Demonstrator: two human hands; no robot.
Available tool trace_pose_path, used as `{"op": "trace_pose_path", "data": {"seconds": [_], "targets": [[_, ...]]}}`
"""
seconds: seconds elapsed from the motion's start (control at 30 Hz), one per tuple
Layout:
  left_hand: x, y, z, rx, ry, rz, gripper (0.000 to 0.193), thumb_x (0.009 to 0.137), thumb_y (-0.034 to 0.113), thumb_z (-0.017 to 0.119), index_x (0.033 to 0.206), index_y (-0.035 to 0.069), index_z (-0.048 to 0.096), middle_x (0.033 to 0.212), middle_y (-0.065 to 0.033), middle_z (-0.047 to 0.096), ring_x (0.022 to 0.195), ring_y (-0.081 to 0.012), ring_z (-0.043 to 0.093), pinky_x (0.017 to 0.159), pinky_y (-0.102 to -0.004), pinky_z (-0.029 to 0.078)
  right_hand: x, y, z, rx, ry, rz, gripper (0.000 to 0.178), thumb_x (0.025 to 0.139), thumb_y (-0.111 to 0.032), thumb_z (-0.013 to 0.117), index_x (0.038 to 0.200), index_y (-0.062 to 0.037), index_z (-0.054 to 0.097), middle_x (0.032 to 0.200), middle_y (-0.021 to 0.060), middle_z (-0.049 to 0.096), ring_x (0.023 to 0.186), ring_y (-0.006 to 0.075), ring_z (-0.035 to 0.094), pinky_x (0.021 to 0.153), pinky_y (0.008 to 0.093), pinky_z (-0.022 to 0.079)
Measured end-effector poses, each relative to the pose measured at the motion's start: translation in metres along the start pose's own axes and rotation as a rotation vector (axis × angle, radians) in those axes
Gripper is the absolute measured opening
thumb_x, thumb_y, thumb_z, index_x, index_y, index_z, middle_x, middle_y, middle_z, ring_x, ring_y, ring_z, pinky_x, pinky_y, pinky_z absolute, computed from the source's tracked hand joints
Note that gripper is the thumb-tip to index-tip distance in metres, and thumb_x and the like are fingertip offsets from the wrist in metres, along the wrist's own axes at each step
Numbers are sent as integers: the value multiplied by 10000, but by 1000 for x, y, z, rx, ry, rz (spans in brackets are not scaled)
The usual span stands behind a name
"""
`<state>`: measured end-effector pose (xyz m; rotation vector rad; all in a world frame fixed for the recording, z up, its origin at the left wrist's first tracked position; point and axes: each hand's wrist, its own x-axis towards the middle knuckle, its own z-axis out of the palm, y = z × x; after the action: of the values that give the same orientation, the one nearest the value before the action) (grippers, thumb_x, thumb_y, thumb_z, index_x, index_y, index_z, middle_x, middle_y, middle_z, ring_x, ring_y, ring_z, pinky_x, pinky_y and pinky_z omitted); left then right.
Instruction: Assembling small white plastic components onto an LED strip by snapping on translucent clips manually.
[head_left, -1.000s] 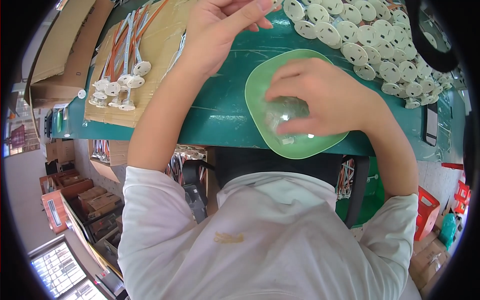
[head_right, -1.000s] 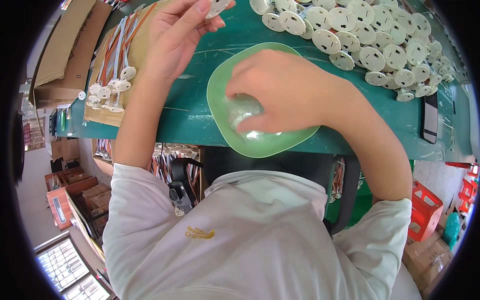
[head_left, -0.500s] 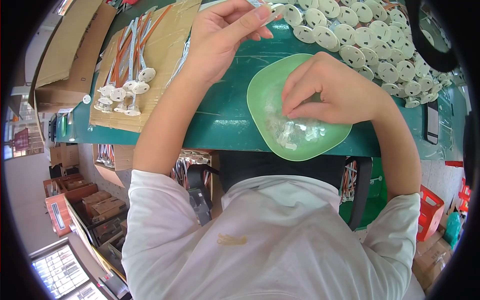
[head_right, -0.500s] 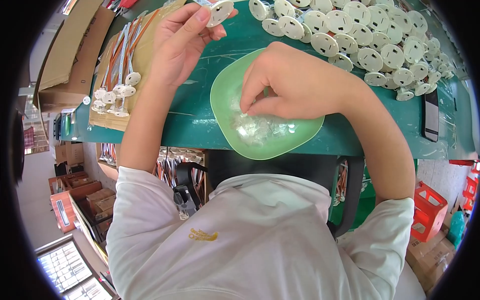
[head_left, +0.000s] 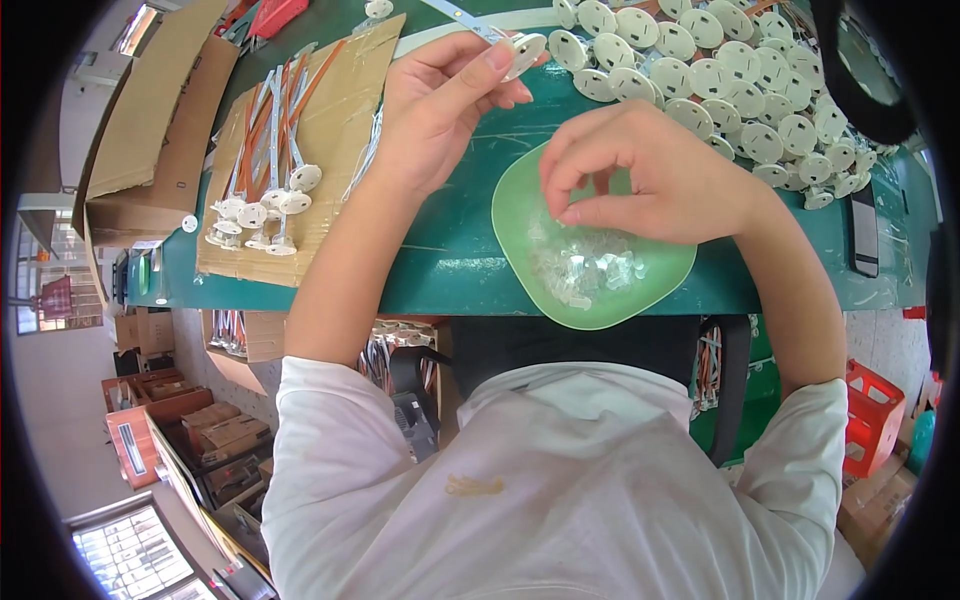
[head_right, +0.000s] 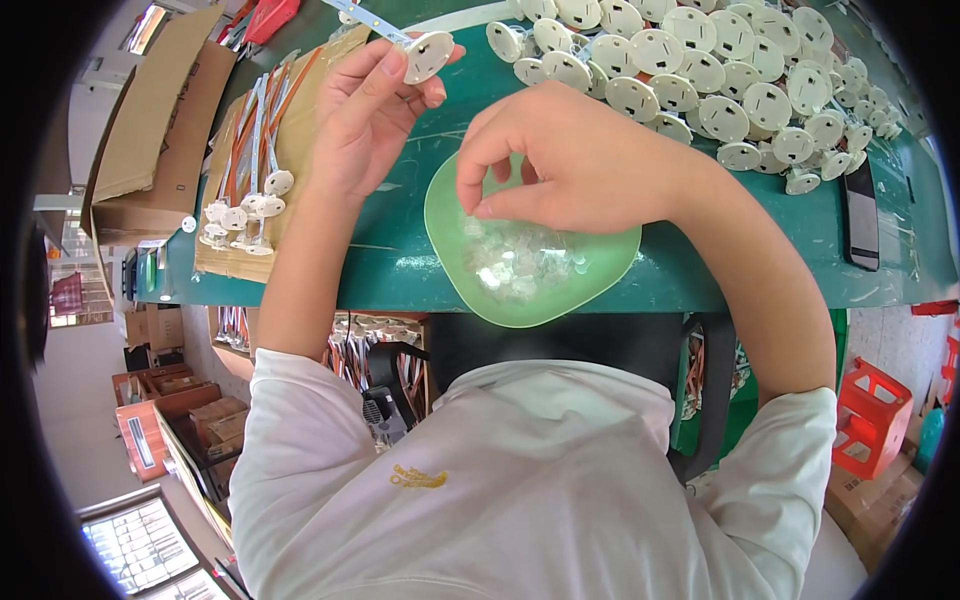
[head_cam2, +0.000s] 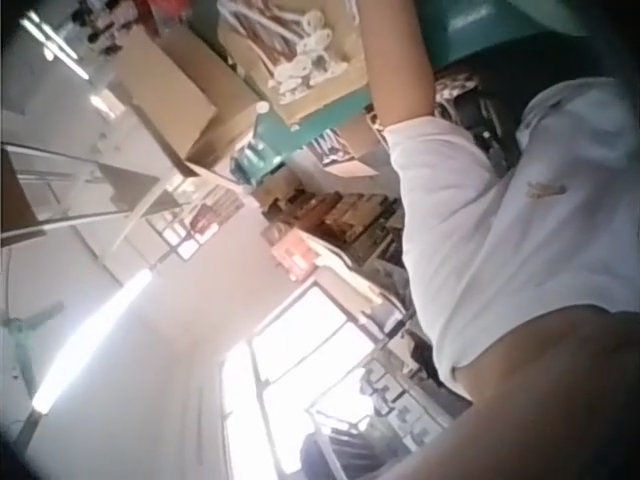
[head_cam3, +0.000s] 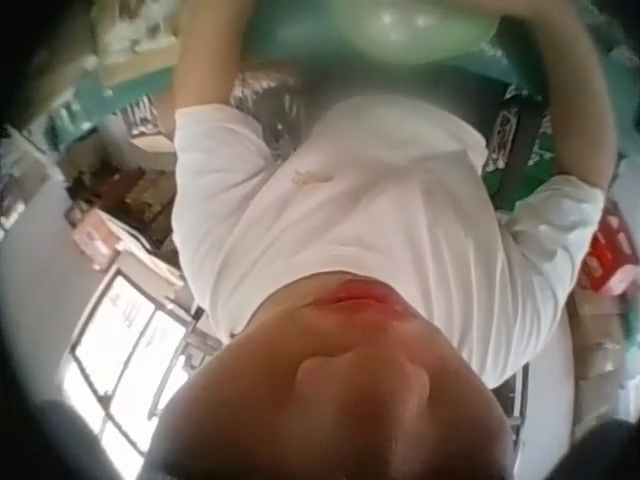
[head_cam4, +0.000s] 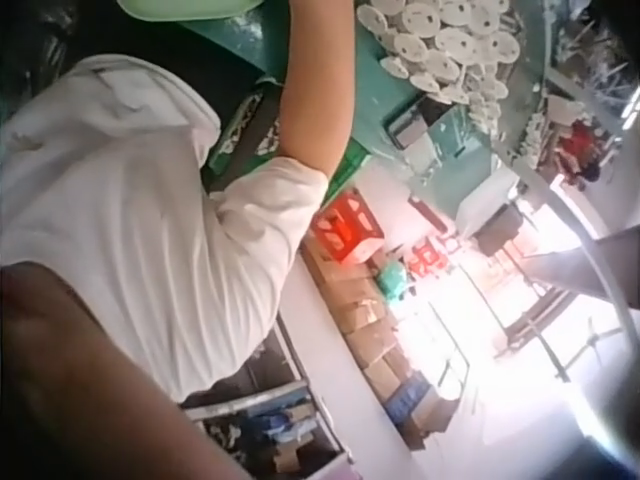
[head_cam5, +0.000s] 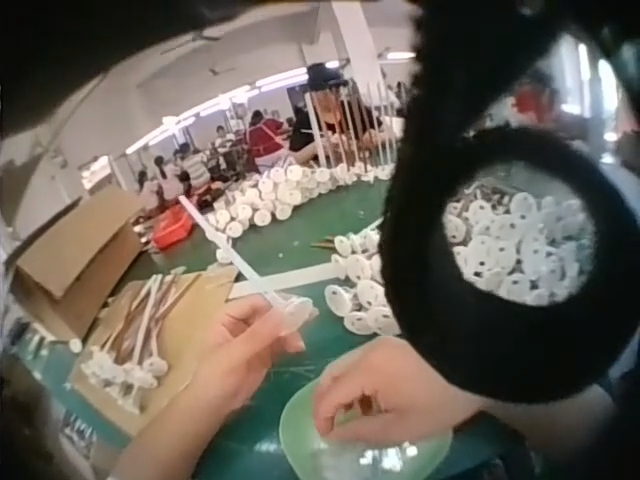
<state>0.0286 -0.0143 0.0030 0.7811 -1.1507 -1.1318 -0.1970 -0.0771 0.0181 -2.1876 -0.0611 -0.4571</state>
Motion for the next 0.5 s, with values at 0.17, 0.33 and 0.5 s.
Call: {"op": "trace_pose_path", "data": {"seconds": [0.17,0.33,0.5], "targets": [[-1,2,3,-114,3,-1,356,933,138,702,1238,-21,611,1126,-207,707,802,-165,684,767,-281,551,0,-9,-7,-26,-43,89,72,830,-63,710,890,-30,689,816,33,646,710,118,625,545,249,487],[-1,1,2,-166,-26,35,545,911,76,707,1397,14,469,1175,-248,678,877,-207,710,820,-314,570,1,-7,-1,29,1,97,49,853,-44,674,887,-17,653,820,45,663,725,135,653,591,261,530],[-1,2,5,-185,-28,16,540,901,72,717,1382,18,477,1192,-253,667,901,-218,715,856,-330,571,0,-8,-1,95,-23,190,45,878,-13,635,901,15,609,799,75,669,752,155,679,666,282,566]]}}
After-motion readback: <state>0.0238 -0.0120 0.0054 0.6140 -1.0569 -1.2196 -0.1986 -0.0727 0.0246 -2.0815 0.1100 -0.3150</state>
